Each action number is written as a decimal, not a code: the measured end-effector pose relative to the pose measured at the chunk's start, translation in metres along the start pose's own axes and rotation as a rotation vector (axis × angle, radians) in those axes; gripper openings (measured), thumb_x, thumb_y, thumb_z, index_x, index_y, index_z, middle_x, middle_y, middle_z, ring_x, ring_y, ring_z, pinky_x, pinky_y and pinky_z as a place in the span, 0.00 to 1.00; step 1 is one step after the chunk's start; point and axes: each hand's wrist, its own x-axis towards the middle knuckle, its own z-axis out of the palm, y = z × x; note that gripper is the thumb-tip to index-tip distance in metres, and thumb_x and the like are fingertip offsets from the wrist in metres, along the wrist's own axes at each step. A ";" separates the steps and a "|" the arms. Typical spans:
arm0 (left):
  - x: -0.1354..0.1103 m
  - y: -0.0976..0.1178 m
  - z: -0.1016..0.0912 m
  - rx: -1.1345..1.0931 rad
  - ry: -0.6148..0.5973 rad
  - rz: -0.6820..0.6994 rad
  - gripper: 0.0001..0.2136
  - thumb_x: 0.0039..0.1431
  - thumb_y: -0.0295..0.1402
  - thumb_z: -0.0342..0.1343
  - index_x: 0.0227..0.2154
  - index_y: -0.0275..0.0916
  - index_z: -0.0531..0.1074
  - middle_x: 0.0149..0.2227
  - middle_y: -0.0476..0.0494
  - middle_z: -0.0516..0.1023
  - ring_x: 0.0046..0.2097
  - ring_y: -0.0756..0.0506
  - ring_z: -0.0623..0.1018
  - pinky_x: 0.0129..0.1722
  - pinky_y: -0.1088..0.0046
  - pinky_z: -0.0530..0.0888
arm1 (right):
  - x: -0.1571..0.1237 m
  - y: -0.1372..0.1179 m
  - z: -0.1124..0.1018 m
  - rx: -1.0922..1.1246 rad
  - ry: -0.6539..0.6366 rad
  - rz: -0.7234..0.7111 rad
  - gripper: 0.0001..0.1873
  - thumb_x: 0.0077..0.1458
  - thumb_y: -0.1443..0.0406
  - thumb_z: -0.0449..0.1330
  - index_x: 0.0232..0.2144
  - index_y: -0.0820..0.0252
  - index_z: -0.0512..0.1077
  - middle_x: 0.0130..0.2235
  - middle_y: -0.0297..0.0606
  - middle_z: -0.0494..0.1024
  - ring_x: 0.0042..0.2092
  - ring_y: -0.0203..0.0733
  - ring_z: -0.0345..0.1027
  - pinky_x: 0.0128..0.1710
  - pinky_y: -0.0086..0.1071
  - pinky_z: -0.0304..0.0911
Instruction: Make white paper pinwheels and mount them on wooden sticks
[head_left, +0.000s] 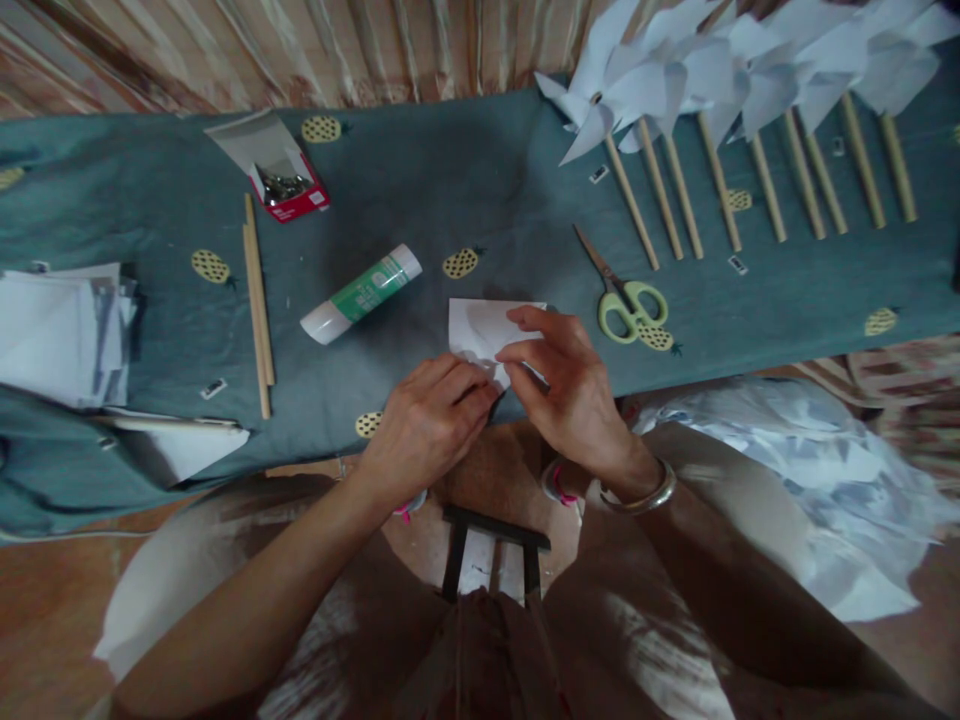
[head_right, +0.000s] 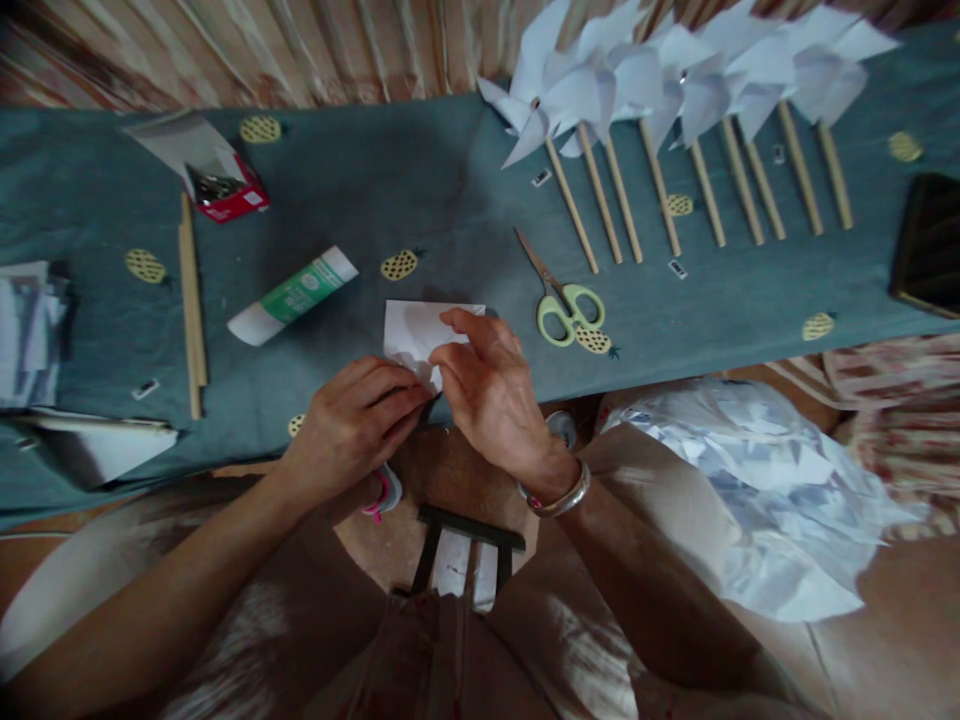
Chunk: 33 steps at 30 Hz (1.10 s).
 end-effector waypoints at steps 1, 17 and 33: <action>0.000 0.000 0.000 0.000 -0.001 0.001 0.06 0.65 0.25 0.53 0.39 0.34 0.75 0.38 0.41 0.79 0.40 0.43 0.76 0.38 0.65 0.77 | -0.001 0.000 0.000 -0.008 -0.014 -0.013 0.11 0.63 0.69 0.54 0.37 0.53 0.76 0.56 0.41 0.74 0.56 0.50 0.66 0.58 0.49 0.63; 0.001 0.000 -0.001 -0.014 -0.006 0.007 0.06 0.65 0.24 0.53 0.37 0.34 0.75 0.37 0.40 0.79 0.40 0.43 0.76 0.38 0.65 0.77 | -0.006 -0.001 -0.001 -0.193 -0.034 -0.122 0.13 0.64 0.68 0.51 0.40 0.55 0.76 0.57 0.42 0.74 0.54 0.52 0.65 0.50 0.48 0.63; 0.000 0.000 0.000 0.007 0.006 0.006 0.06 0.65 0.25 0.54 0.38 0.34 0.75 0.37 0.41 0.79 0.39 0.44 0.76 0.38 0.66 0.77 | -0.001 0.001 -0.005 0.033 0.041 0.073 0.03 0.58 0.66 0.62 0.33 0.56 0.76 0.52 0.45 0.77 0.54 0.52 0.70 0.56 0.49 0.66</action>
